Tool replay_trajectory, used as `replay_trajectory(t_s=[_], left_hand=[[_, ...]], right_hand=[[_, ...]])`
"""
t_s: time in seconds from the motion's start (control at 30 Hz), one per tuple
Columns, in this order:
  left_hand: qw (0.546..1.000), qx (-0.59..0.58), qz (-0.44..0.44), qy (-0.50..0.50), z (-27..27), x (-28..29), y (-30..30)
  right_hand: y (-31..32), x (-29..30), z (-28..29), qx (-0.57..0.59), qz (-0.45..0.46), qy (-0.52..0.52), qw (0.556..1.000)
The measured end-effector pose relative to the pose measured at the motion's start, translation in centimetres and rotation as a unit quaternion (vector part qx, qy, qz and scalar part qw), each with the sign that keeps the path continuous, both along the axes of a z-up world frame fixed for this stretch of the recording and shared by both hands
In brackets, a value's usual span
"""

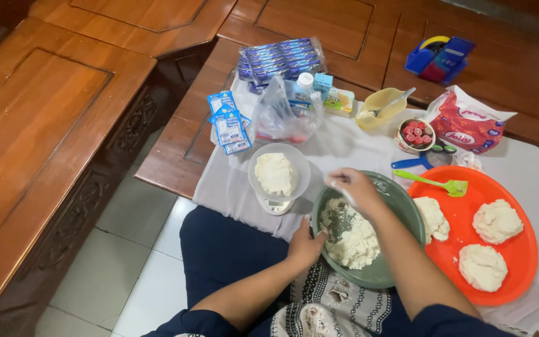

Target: Kneading dough in a bowl and weighing portions on a digital scale before placing them on a tray.

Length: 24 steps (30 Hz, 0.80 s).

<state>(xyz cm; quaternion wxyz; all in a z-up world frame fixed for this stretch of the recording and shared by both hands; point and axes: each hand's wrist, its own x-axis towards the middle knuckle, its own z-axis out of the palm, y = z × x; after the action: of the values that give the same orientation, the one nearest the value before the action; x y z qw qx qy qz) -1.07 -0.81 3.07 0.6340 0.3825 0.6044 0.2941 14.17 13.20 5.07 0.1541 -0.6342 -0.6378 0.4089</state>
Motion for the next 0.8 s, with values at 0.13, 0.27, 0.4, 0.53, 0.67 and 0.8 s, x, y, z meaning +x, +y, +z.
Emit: replay_trajectory(t_s=[0.13, 0.27, 0.4, 0.53, 0.67, 0.8], left_hand=[[1.0, -0.015, -0.012, -0.002, 1.8, 0.4, -1.3], [0.998, 0.026, 0.051, 0.039, 2.6, 1.2, 0.2], [0.992, 0.031, 0.074, 0.096, 0.7, 1.9, 1.9], [0.988, 0.045, 0.113, 0.1, -1.8, 1.8, 3.4], [0.982, 0.032, 0.163, 0.092, -1.9, 2.0, 3.6], [0.981, 0.018, 0.175, 0.079, -2.1, 2.1, 3.3]], right_hand=[[-5.5, 7.5, -2.1, 0.007, 0.094, 0.033, 0.995], [-7.1, 11.5, -2.6, 0.082, 0.155, -0.213, 0.961], [-6.3, 12.4, -6.4, 0.164, 0.209, -0.254, 0.93], [-4.1, 9.8, -9.3, 0.092, 0.231, -0.18, 0.952], [-4.4, 5.4, -6.3, 0.039, 0.237, -0.157, 0.958], [-5.8, 2.9, -7.2, 0.074, 0.313, -0.081, 0.943]])
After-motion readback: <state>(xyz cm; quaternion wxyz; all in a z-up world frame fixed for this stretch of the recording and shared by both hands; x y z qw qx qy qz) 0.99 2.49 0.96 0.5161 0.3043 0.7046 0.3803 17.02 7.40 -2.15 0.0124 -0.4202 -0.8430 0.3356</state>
